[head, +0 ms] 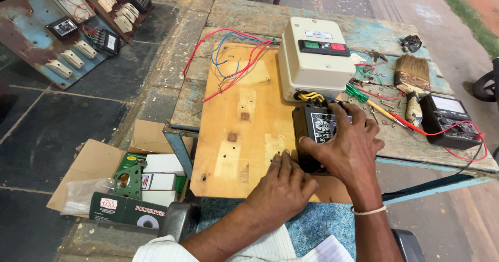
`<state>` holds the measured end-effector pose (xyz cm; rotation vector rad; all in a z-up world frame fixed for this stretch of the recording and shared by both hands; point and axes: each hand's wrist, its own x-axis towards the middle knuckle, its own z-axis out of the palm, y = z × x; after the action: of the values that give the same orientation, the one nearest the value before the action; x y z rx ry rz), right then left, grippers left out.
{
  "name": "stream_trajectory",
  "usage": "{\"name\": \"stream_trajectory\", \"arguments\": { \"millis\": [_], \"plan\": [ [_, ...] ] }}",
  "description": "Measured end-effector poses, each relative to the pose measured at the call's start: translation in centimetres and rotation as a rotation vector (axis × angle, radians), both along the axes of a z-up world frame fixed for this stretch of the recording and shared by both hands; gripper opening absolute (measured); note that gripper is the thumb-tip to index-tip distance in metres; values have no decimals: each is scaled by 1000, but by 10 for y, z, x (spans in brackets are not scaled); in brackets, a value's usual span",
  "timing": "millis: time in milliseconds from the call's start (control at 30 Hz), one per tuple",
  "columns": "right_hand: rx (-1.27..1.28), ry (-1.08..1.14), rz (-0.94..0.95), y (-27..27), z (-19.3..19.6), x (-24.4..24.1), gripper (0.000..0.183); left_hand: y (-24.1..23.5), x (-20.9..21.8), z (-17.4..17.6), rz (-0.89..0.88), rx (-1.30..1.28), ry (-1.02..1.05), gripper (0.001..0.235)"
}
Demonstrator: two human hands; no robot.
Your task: The person wires an electrical component by hand and with a screwdriver. They insert wires into the terminals of a black component and tighten the screws to secure the connections.
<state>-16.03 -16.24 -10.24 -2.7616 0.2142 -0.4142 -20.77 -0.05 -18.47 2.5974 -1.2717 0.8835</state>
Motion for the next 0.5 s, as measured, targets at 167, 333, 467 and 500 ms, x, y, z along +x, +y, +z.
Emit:
{"name": "stream_trajectory", "arguments": {
  "millis": [167,333,467,500],
  "plan": [
    [-18,19,17,-5,2,2,97,-6,1,-1,-19,27,9,23],
    [-29,31,7,3,3,0,96,-2,3,-3,-26,43,-6,23],
    [-38,36,-45,11,5,-2,97,7,4,1,-58,104,-52,26],
    [-31,40,-35,10,6,-3,95,7,3,2,-55,107,-57,26]
  ]
}}
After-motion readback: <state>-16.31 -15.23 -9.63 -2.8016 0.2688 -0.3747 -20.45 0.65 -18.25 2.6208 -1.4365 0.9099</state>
